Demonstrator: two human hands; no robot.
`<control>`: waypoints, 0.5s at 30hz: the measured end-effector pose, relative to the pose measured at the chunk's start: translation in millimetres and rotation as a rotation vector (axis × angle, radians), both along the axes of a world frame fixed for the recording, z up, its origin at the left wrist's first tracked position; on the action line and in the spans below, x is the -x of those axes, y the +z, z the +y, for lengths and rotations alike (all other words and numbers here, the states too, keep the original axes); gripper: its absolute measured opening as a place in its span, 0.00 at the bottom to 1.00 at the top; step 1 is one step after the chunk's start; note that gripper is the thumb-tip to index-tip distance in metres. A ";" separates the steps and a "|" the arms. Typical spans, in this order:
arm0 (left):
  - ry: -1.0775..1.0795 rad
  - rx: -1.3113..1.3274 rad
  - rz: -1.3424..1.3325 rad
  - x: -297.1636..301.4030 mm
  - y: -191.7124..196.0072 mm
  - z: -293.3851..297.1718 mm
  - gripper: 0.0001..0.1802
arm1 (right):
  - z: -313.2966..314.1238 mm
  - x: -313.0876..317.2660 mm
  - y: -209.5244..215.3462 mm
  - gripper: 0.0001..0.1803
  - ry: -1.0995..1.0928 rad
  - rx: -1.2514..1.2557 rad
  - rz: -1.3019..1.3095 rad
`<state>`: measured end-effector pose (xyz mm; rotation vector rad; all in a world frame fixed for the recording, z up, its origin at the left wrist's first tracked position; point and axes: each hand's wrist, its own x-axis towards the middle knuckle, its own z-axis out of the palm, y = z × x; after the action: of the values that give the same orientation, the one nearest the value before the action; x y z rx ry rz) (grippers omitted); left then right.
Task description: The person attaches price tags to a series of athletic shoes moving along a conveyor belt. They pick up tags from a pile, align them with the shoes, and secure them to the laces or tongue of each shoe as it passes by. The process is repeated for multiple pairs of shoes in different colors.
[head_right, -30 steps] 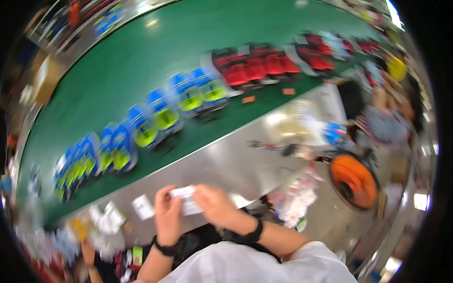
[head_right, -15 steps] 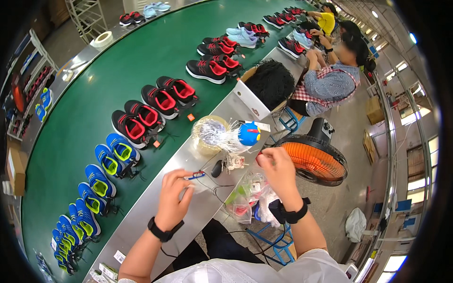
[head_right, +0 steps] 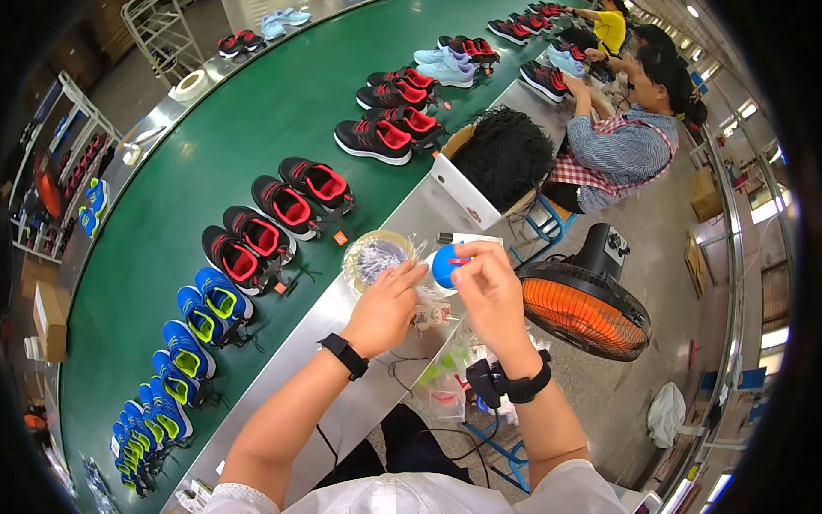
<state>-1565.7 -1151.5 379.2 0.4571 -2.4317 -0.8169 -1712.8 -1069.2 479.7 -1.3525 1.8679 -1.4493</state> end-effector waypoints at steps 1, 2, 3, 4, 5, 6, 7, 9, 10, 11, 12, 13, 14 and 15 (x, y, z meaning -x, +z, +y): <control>0.006 -0.005 0.022 2.4 -1.4 -0.1 0.04 | -6.4 -1.6 -3.0 0.04 -0.015 0.035 -0.257; -0.005 -0.009 0.011 4.7 -3.0 1.0 0.04 | -10.9 -1.5 -4.5 0.04 -0.030 0.069 -0.514; -0.009 -0.007 -0.003 4.6 -5.5 -0.9 0.03 | -16.2 -2.7 4.0 0.05 -0.008 0.132 -0.696; -0.013 -0.005 -0.015 5.1 -5.4 -1.9 0.03 | -18.2 3.7 11.5 0.05 0.030 0.211 -0.730; -0.016 -0.020 -0.001 5.5 -4.5 -3.2 0.03 | -17.8 15.9 18.6 0.06 0.069 0.290 -0.763; -0.030 -0.041 0.021 8.9 -4.0 -2.6 0.03 | -15.0 23.8 28.2 0.06 0.096 0.368 -0.786; -0.034 -0.059 0.032 6.9 -2.8 -4.0 0.03 | -15.8 20.6 41.3 0.08 0.095 0.359 -0.717; 0.021 -0.215 0.120 -3.3 5.3 -4.7 0.04 | -14.2 2.5 59.6 0.09 0.085 0.139 -0.495; 0.041 -0.303 0.177 -4.9 16.0 -3.2 0.04 | -7.7 -2.8 62.4 0.09 0.102 -0.008 -0.409; 0.153 -0.188 0.140 -14.7 28.9 3.7 0.04 | -4.4 -9.6 61.0 0.09 0.141 -0.073 -0.421; 0.239 -0.372 0.196 -27.6 42.3 13.4 0.04 | 1.6 -16.5 57.7 0.08 0.185 -0.131 -0.473; 0.327 -0.557 0.244 -43.1 50.8 24.6 0.05 | 6.3 -24.0 53.1 0.07 0.200 -0.214 -0.488; 0.421 -0.739 0.295 -56.5 55.7 34.4 0.06 | 9.3 -31.8 48.8 0.06 0.218 -0.298 -0.501; 0.451 -0.910 0.362 -71.8 58.6 43.6 0.06 | 9.9 -45.4 43.1 0.05 0.286 -0.298 -0.485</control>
<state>-1493.9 -1107.8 437.8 1.0270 -1.4328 -1.5915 -1667.4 -1059.3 522.9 -0.9695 1.4393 -1.1667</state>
